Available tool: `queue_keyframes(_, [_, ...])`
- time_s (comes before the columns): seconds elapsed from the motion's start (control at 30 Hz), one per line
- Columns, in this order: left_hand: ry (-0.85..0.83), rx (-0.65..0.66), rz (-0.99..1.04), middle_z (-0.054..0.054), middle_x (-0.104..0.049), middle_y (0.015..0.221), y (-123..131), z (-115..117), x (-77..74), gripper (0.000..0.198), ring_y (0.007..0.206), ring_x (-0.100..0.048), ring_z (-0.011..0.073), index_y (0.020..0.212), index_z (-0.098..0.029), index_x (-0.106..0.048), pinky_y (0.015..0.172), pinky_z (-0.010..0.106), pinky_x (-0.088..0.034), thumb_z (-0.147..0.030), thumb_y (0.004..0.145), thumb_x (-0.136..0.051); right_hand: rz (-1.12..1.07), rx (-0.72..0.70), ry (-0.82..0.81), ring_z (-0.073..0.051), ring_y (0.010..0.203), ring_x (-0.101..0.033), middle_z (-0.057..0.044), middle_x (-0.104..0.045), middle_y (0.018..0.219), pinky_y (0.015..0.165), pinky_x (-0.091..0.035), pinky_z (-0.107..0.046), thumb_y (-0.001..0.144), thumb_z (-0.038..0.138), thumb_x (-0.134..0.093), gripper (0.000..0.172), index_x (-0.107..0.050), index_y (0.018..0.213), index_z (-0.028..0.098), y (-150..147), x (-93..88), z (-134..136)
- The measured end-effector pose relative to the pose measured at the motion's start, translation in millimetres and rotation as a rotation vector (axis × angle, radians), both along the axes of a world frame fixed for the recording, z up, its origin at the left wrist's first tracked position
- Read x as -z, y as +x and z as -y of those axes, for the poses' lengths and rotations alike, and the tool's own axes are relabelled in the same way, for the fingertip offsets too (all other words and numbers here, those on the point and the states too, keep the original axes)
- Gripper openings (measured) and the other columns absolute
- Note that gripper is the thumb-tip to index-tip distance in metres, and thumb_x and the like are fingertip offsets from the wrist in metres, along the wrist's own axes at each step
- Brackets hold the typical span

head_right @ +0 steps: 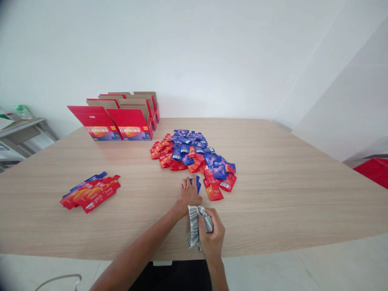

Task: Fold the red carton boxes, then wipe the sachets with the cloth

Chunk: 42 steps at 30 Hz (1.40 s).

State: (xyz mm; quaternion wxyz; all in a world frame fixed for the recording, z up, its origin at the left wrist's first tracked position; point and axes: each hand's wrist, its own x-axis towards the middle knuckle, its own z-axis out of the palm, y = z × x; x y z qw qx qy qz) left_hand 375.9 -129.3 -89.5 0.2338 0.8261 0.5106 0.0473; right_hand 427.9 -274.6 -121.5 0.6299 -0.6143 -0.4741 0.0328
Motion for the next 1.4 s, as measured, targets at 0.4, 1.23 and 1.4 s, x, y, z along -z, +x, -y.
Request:
queue_keyframes(0.4, [0.037,0.122,0.123,0.026,-0.044,0.166,-85.5,33.2,7.6,0.069,0.152,-0.042,0.0424,0.161,-0.011,-0.048,0.127,0.058,-0.036,-0.032,0.097,-0.059,0.038,-0.020,0.017,-0.020,0.072,-0.073,-0.002,-0.075,0.083,0.067,-0.060,-0.027,0.097,0.025,-0.067,0.007,-0.074,0.095,0.023,-1.6,-2.8,-1.2])
queue_keyframes(1.23, [-0.027,-0.036,1.139,0.010,-0.052,0.162,-145.5,117.8,20.9,0.054,0.151,-0.048,0.0289,0.169,-0.037,-0.046,0.126,0.046,-0.041,-0.044,0.116,-0.038,-0.029,-0.186,0.041,-0.016,0.067,-0.067,0.002,-0.070,0.081,0.062,-0.053,-0.022,0.100,0.018,-0.062,0.012,-0.071,0.100,0.024,-86.3,-37.7,-11.2])
queue_keyframes(1.4, [-0.029,0.029,1.120,0.011,-0.046,0.167,-151.2,139.5,44.4,0.056,0.153,-0.046,0.0308,0.172,-0.039,-0.039,0.128,0.049,-0.040,-0.041,0.116,-0.037,-0.014,-0.158,0.047,-0.016,0.074,-0.071,0.000,-0.073,0.086,0.067,-0.056,-0.023,0.102,0.019,-0.064,0.009,-0.072,0.103,0.024,-71.0,-49.9,-19.9])
